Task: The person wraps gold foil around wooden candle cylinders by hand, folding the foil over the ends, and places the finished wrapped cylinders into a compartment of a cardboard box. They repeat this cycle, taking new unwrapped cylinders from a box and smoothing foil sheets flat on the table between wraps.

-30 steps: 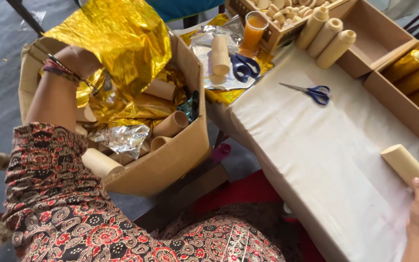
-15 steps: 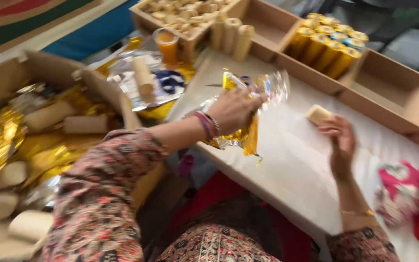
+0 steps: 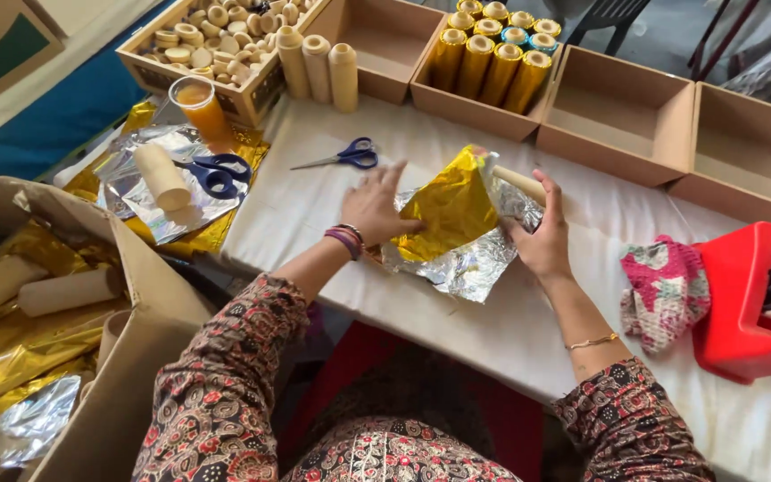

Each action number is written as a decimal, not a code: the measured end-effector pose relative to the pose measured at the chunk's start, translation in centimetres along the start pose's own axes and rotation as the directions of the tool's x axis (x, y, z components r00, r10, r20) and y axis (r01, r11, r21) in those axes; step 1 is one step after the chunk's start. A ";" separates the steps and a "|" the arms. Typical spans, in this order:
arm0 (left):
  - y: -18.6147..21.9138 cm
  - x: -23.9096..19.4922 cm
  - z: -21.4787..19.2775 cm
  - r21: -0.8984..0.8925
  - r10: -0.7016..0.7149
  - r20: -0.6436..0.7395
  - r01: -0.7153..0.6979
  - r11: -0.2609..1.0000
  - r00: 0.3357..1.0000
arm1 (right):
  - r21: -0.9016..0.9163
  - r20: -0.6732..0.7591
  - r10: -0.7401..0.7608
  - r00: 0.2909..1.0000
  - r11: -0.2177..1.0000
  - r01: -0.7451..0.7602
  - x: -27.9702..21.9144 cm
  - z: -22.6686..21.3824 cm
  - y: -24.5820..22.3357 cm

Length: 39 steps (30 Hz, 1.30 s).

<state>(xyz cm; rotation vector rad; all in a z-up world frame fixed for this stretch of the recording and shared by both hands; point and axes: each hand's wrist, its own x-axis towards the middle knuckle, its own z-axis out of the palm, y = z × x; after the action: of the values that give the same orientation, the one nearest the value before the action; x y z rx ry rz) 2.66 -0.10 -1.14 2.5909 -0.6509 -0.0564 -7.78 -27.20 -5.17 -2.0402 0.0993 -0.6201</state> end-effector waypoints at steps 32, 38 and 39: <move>-10.2 2.6 4.1 -0.211 0.005 -0.076 -0.021 0.977 0.997 | -0.193 -0.015 -0.188 0.982 0.964 0.182 -0.3 -0.6 -0.7; -12.3 0.5 -1.9 -0.736 -0.267 -0.256 -0.008 0.677 0.929 | -0.530 0.044 -0.316 0.948 0.796 0.290 -0.5 -0.3 -2.5; -13.1 0.3 -2.5 -0.768 -0.347 -0.339 -0.044 0.639 0.874 | -0.633 0.074 -0.406 0.911 0.687 0.357 -0.5 0.0 -3.7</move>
<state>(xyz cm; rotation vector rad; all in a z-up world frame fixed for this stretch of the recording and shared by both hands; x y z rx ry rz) 9.01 11.07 -4.73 1.7108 -0.1409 0.1934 -8.92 -25.03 -2.27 -2.7390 -0.0988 -1.0312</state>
